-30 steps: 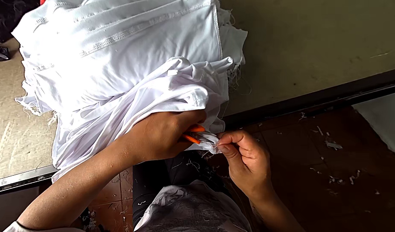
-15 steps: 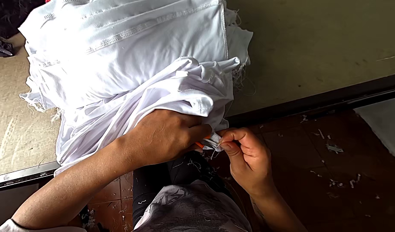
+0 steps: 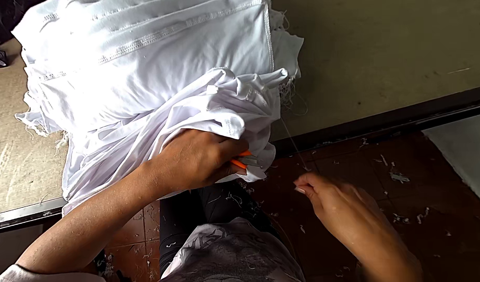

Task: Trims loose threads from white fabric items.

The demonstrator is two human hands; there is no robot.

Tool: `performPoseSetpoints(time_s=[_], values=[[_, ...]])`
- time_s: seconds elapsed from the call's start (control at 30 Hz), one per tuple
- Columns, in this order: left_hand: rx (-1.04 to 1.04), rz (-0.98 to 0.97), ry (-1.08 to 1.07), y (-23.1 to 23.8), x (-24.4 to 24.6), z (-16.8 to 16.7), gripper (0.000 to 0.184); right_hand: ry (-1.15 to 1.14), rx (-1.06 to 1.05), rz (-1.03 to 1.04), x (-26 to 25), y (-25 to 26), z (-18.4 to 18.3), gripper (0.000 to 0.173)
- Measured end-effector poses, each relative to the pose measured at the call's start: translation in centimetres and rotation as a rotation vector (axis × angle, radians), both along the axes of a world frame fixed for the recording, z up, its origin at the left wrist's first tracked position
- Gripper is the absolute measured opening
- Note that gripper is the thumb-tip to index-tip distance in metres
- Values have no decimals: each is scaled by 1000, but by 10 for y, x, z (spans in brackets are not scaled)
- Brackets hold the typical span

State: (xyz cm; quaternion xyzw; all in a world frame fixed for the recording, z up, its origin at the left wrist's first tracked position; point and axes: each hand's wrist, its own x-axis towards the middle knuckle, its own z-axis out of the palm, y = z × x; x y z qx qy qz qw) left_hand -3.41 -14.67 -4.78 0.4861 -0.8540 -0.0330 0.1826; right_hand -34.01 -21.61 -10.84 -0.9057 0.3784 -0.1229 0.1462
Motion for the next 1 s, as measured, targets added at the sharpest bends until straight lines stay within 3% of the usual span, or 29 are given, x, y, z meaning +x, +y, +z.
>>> performPoseSetpoints(time_s=[0.07, 0.2, 0.27, 0.3, 0.37, 0.43, 0.53, 0.67, 0.77, 0.83, 0.93, 0.97, 1.0], values=[[9, 13, -12, 1, -2, 0, 29, 119, 42, -58, -9, 5, -3, 15], [11, 23, 10, -1, -3, -1, 30, -348, 107, -88, 30, 32, -8, 51], [9, 27, 24, -2, -3, -1, 30, -410, 132, -88, 57, 39, -16, 63], [4, 27, 29, -2, -4, -1, 30, -423, 138, -93, 68, 39, -21, 61], [-9, 30, 28, -1, -4, -2, 30, -494, 185, -108, 80, 38, -28, 37], [-27, 37, 28, 0, -3, -5, 30, -633, 350, -75, 76, 37, -28, 21], [-52, 44, 30, 2, -4, -9, 31, -788, 541, 53, 56, 38, -21, 25], [-55, 51, 18, 3, -5, -10, 32, -635, 380, 196, 42, 39, -15, 33], [-58, 56, 21, 3, -5, -10, 33, -576, 336, 556, 34, 37, -11, 38], [-42, 63, 28, 3, -5, -9, 33, -383, 381, 662, 29, 37, -9, 43], [-33, 59, 39, 3, -5, -9, 33, 204, 429, 483, 29, 39, 0, 63], [-36, 56, 42, 2, -5, -9, 33, 226, 374, 371, 33, 41, 0, 66], [-35, 54, 44, 2, -5, -9, 34, 92, 217, 262, 37, 43, -4, 61]])
